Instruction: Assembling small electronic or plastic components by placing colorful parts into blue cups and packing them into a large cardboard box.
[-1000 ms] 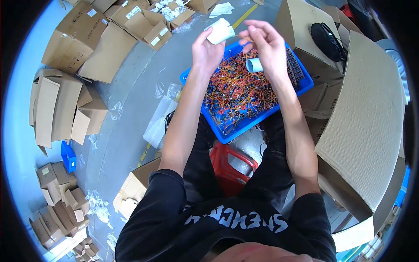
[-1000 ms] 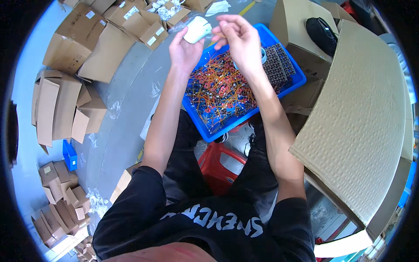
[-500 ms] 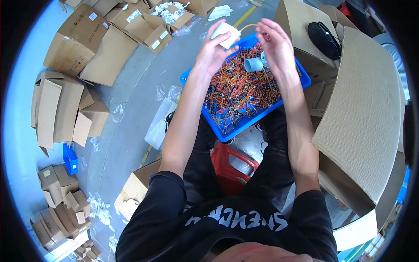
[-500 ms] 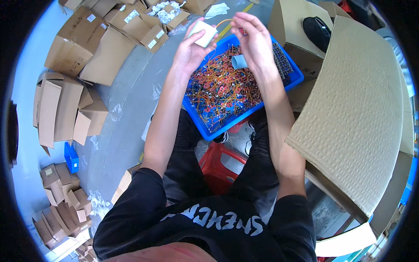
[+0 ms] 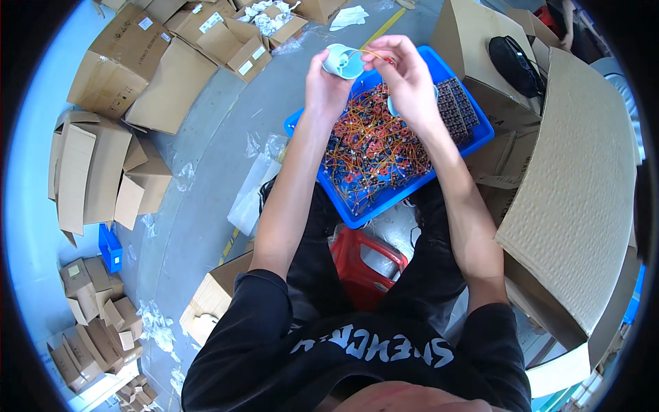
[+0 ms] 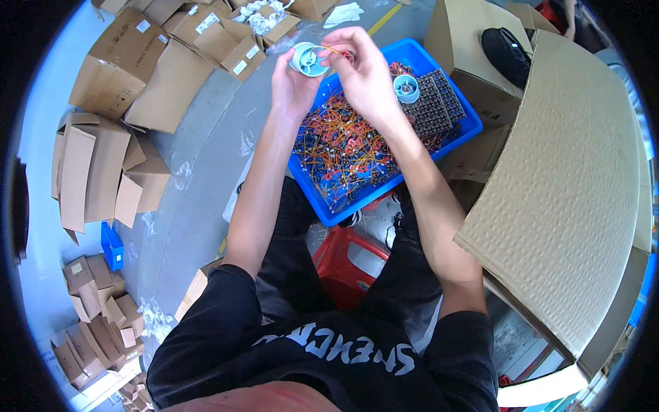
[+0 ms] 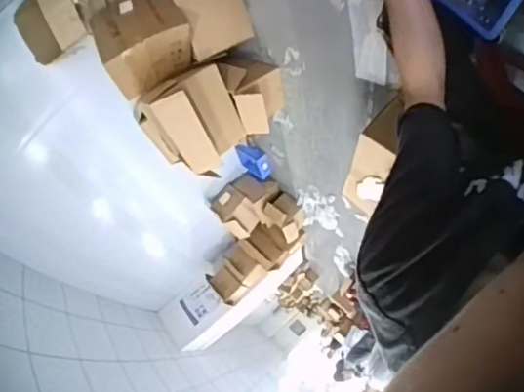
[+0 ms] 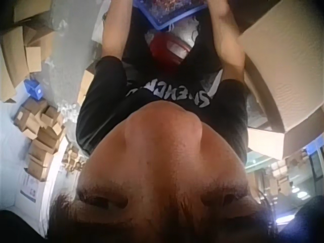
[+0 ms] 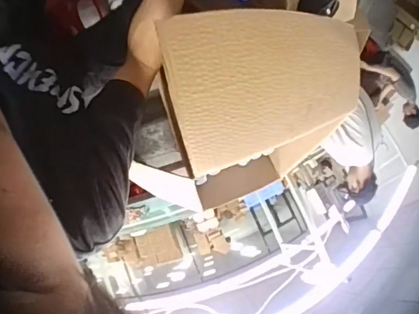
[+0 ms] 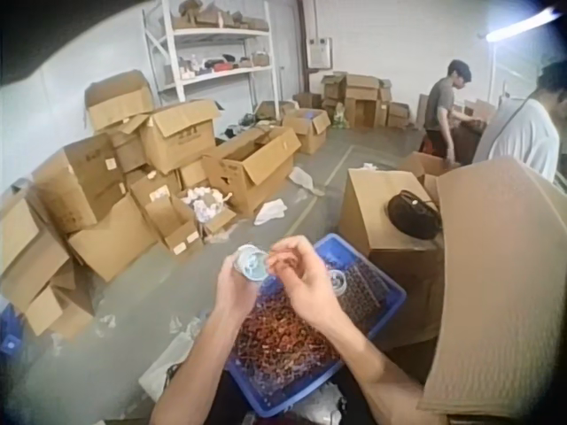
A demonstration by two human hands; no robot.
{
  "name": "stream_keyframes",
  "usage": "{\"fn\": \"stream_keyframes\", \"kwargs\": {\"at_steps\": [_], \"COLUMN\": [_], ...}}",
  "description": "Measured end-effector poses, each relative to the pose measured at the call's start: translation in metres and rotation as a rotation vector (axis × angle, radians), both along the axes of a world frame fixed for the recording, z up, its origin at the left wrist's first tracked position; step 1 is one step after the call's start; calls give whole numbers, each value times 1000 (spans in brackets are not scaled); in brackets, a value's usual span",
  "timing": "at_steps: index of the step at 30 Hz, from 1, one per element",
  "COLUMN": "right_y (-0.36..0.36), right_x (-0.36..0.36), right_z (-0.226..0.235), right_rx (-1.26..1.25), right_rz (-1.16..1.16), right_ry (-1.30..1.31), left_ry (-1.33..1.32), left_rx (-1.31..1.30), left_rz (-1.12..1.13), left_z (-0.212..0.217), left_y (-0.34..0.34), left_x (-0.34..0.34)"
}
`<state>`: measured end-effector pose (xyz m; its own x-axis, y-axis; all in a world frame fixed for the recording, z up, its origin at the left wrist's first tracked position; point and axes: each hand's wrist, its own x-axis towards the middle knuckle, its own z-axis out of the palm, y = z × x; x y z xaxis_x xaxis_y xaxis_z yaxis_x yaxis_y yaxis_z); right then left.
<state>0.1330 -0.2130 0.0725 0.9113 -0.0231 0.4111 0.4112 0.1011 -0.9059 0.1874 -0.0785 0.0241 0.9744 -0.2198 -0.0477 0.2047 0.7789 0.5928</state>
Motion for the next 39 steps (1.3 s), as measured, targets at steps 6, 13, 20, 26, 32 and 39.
{"fn": "stream_keyframes", "kwargs": {"at_steps": [6, 13, 20, 26, 32, 39], "right_y": [16, 22, 17, 13, 8, 6], "right_x": [5, 7, 7, 7, 1, -3], "right_z": [-8, -10, -12, -12, -7, 5], "right_rx": [-184, -176, -116, -148, -130, -179], "right_rz": [-68, -117, -110, -192, -186, -222], "right_ry": [-128, -172, -158, -254, -292, -388], "left_ry": [-1, 15, -5, -49, -68, -54], "left_rx": [-10, -48, -66, -57, -56, -8], "left_rz": [-48, -47, -50, -87, -91, -89], "left_z": [1, 3, 20, 26, 35, 41], "left_y": [2, 6, 3, 2, -3, -9], "left_x": [-5, -2, -11, -15, -20, -24]}}
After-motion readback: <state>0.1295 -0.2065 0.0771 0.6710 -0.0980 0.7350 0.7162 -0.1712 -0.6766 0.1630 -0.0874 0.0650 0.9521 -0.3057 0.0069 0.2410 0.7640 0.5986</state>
